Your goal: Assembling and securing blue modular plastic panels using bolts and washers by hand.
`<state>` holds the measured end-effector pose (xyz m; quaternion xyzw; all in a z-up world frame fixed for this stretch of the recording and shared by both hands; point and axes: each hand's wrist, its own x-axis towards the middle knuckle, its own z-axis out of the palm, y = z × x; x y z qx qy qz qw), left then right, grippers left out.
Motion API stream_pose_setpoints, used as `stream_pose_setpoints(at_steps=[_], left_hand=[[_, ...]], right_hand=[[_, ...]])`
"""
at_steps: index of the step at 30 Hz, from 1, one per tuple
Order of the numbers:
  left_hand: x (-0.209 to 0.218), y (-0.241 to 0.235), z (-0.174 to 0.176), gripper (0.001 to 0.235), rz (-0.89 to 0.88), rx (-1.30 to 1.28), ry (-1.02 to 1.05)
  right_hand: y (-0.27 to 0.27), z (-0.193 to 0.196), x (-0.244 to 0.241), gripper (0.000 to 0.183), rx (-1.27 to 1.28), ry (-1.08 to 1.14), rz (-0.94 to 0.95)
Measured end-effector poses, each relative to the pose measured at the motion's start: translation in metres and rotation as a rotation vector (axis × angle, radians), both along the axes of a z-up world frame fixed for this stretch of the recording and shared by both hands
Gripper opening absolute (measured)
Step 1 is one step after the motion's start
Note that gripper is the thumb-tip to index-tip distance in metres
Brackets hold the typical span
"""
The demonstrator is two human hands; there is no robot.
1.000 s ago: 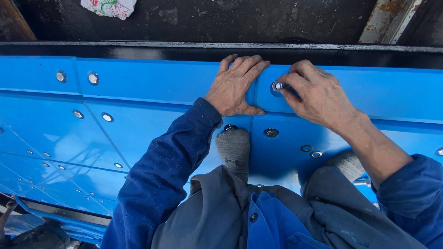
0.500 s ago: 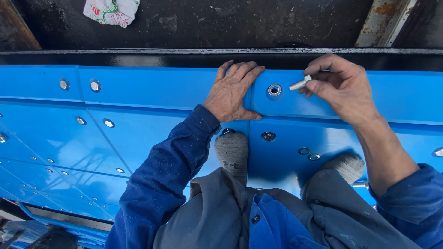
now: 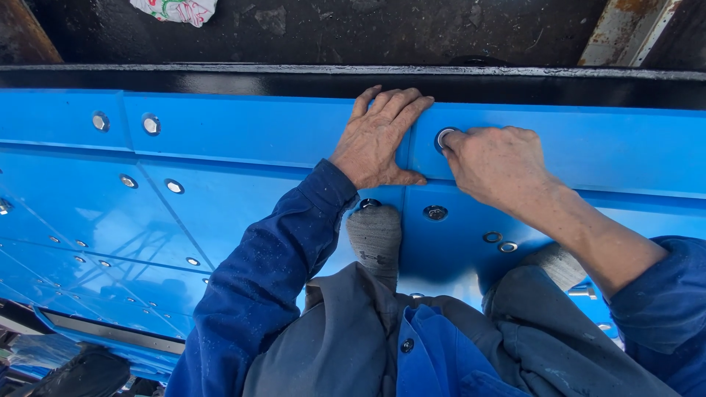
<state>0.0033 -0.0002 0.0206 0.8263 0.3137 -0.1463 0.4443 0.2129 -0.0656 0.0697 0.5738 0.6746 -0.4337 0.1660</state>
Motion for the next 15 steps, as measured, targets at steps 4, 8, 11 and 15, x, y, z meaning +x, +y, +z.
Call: stream_pose_setpoints(at_steps=[4, 8, 11, 15], left_hand=[[-0.001, 0.0, 0.0, 0.13, -0.009, -0.001, -0.015], [-0.002, 0.001, 0.0, 0.13, -0.009, -0.002, -0.027], [-0.004, 0.0, 0.0, 0.13, 0.0, -0.003, -0.039], [-0.003, 0.0, 0.0, 0.13, -0.005, -0.015, -0.037]], right_hand=[[0.001, -0.013, 0.003, 0.027, -0.151, 0.007, -0.117], [-0.012, -0.008, 0.023, 0.026, -0.242, 0.107, -0.31], [-0.05, 0.01, 0.026, 0.023, -0.306, 0.253, -0.4], [-0.119, 0.011, 0.01, 0.02, -0.206, 0.261, -0.19]])
